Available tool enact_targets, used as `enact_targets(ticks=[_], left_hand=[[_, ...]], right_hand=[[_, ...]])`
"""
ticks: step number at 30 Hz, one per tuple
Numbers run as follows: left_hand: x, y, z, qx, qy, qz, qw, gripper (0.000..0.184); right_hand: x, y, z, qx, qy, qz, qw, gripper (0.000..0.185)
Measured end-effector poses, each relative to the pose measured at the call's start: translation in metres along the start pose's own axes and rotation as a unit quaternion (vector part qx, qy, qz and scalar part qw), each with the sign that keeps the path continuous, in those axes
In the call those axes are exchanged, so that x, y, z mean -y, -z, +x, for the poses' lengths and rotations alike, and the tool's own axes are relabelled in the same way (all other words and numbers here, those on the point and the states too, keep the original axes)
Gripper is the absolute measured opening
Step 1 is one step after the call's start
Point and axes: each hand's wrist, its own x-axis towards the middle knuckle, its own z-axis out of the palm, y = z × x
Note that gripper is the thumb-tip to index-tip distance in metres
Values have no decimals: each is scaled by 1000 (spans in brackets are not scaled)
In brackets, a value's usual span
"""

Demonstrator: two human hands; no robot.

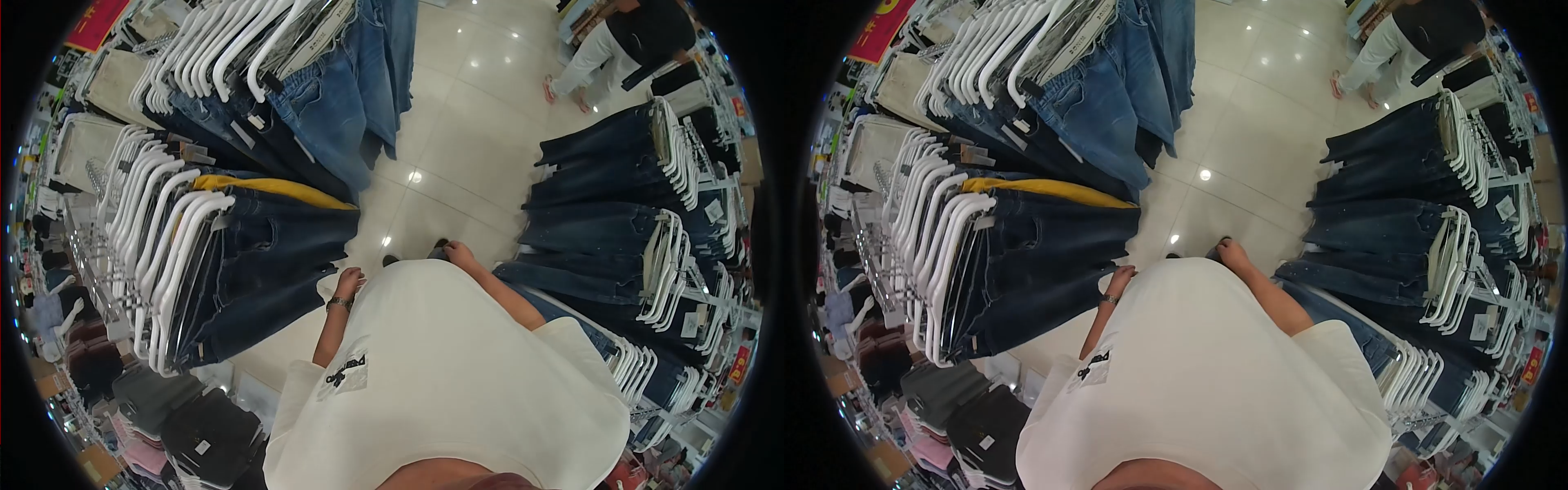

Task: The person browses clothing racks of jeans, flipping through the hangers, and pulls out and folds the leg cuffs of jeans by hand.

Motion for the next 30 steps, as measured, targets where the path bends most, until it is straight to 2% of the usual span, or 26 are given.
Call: enact_targets(ticks=[5,11,14,17,23,27,30], left_hand=[[-43,-7,7,-24,23,-82,996,33],[-93,-12,39,-56,21,-116,992,30],[-117,-19,58,-85,18,-139,986,29],[-139,-28,82,-109,20,-145,983,30],[-196,-53,110,-139,56,-141,979,27],[-251,-72,123,-154,57,-96,982,23],[-280,-75,148,-159,35,-105,981,30]], right_hand=[[7,12,20,14,-29,9,999,33],[3,25,85,16,15,-35,999,32],[9,53,122,10,24,-33,999,30],[23,95,152,17,-25,0,1000,29],[-15,145,225,21,-25,41,999,29],[-25,175,259,78,-107,117,984,28],[-26,195,280,116,-179,188,959,27]])
